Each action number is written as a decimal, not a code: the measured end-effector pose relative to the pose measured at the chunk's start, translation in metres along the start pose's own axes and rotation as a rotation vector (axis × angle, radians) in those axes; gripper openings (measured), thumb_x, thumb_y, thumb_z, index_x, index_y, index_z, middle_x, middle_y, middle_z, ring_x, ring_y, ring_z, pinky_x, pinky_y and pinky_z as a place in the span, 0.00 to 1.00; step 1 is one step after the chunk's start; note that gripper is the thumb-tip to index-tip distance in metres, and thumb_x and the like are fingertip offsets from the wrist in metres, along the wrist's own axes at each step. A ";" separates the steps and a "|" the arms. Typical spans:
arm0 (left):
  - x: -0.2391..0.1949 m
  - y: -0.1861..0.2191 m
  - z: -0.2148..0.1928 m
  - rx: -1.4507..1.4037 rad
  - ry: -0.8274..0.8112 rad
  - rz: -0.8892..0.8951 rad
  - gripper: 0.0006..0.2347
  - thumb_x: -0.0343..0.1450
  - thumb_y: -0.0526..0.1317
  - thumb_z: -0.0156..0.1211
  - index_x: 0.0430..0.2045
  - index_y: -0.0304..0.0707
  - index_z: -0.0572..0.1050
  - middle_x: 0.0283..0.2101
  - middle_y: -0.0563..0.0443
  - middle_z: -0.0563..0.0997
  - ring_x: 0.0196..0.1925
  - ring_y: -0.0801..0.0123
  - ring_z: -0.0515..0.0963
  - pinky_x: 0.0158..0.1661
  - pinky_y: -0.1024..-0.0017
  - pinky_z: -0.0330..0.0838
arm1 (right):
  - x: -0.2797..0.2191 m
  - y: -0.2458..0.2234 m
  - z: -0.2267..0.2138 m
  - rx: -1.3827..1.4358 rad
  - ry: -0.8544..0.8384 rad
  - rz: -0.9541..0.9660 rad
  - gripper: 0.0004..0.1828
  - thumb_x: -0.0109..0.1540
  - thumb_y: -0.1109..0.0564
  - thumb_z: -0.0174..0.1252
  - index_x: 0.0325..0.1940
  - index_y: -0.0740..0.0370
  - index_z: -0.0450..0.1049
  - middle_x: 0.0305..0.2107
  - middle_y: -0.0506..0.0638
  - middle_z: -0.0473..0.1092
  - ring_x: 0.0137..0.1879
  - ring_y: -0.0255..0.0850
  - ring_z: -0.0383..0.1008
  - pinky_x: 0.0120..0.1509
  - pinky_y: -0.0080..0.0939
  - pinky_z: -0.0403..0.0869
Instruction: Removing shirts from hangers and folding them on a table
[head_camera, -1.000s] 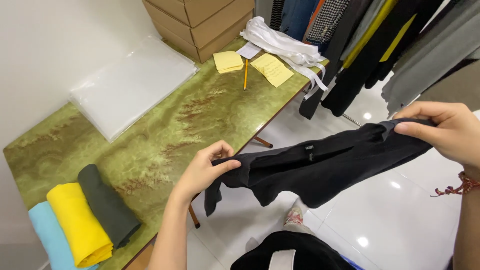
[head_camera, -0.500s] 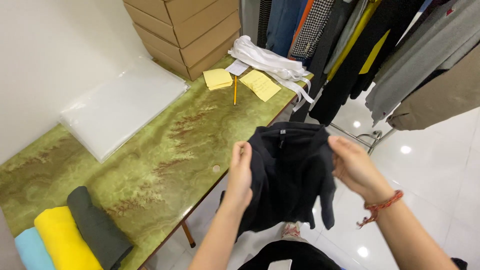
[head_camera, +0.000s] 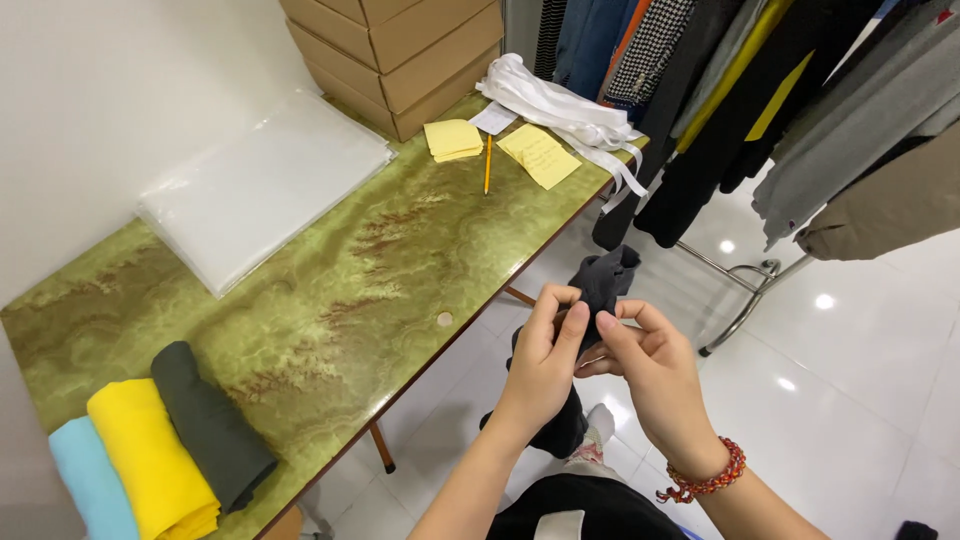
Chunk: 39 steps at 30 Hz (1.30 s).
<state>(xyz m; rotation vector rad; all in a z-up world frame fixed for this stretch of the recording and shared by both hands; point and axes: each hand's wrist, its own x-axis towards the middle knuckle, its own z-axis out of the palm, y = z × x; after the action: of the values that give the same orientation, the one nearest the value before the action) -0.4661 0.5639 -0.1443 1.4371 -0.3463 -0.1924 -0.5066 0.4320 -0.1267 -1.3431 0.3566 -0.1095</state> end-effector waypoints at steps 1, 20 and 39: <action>-0.001 0.001 -0.001 0.000 0.004 0.001 0.12 0.80 0.51 0.47 0.39 0.43 0.68 0.28 0.60 0.66 0.30 0.76 0.63 0.33 0.74 0.59 | -0.003 0.001 0.004 -0.001 -0.004 0.001 0.08 0.68 0.57 0.58 0.44 0.66 0.72 0.26 0.65 0.79 0.28 0.54 0.82 0.41 0.54 0.87; -0.003 0.032 -0.010 0.030 -0.015 -0.021 0.14 0.72 0.49 0.63 0.43 0.45 0.70 0.31 0.61 0.72 0.36 0.77 0.70 0.42 0.76 0.66 | -0.002 -0.012 -0.012 -0.347 -0.046 -0.303 0.09 0.68 0.60 0.59 0.47 0.65 0.83 0.25 0.52 0.78 0.25 0.39 0.75 0.34 0.36 0.76; 0.020 0.020 0.021 -0.400 0.005 0.010 0.13 0.71 0.34 0.70 0.49 0.31 0.82 0.41 0.50 0.86 0.45 0.79 0.80 0.45 0.78 0.78 | 0.070 -0.024 -0.056 -0.694 -0.229 -0.750 0.28 0.61 0.40 0.69 0.58 0.53 0.71 0.36 0.49 0.81 0.40 0.46 0.81 0.53 0.46 0.75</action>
<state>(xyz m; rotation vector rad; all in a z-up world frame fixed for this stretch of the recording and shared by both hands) -0.4562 0.5402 -0.1204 1.0410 -0.2913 -0.2355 -0.4549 0.3545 -0.1269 -2.1031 -0.3612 -0.4833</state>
